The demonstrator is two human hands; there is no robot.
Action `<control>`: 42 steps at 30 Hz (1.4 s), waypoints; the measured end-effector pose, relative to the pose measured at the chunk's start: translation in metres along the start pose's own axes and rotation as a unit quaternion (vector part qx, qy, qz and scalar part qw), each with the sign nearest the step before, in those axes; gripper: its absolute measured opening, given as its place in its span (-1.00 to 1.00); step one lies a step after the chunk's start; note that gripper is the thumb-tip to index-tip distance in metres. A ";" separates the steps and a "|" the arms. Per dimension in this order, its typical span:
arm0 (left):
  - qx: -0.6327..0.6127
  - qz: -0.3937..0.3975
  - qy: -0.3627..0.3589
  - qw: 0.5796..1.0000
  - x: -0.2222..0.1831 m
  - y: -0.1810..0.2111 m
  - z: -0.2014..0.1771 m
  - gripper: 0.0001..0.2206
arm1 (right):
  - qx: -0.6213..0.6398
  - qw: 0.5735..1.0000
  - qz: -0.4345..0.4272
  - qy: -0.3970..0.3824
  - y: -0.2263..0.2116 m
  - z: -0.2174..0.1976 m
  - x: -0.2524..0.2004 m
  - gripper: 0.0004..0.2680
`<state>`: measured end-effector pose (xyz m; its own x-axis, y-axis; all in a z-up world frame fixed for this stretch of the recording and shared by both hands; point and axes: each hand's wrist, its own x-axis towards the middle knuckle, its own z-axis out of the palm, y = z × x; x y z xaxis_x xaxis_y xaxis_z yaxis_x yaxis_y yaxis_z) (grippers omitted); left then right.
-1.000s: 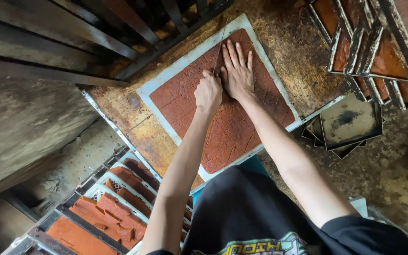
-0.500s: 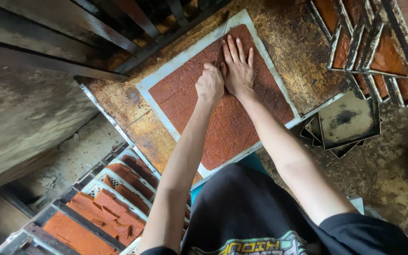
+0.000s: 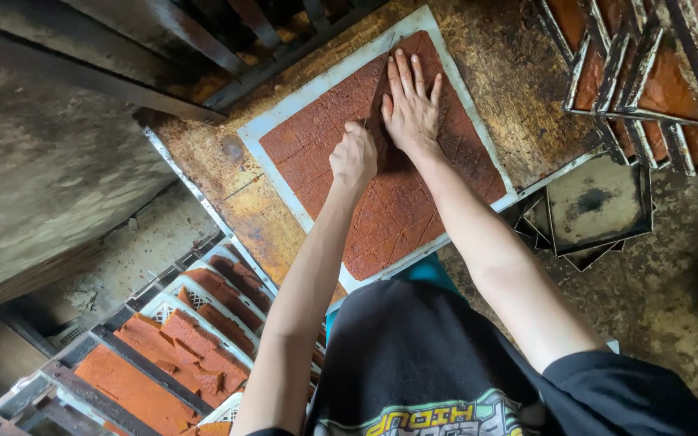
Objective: Cutting a large, thin sheet of bread or cake into smaller rectangular pieces using a knife on a wooden workbench.
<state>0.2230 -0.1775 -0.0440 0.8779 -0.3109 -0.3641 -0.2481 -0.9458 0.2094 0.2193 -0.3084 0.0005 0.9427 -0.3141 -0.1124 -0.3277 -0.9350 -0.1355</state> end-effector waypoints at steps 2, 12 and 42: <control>-0.015 -0.017 -0.017 1.000 -0.008 0.000 -0.012 -0.76 | 0.000 1.000 -0.002 0.004 -0.001 -0.003 -0.001 -0.55; 0.038 -0.014 0.033 0.999 -0.038 -0.017 0.003 -0.82 | -0.002 0.999 0.002 -0.033 -0.001 -0.008 0.000 -0.54; 0.160 0.108 0.425 0.884 -0.044 -0.060 0.098 -0.68 | -0.021 0.988 0.015 -0.152 -0.082 -0.019 -0.119 -0.36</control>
<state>0.1593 -0.1162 -0.1290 0.7531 -0.4333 0.4951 -0.4313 -0.8934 -0.1258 0.1352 -0.1970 0.0433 0.8682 -0.2839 -0.4070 -0.3461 -0.9342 -0.0866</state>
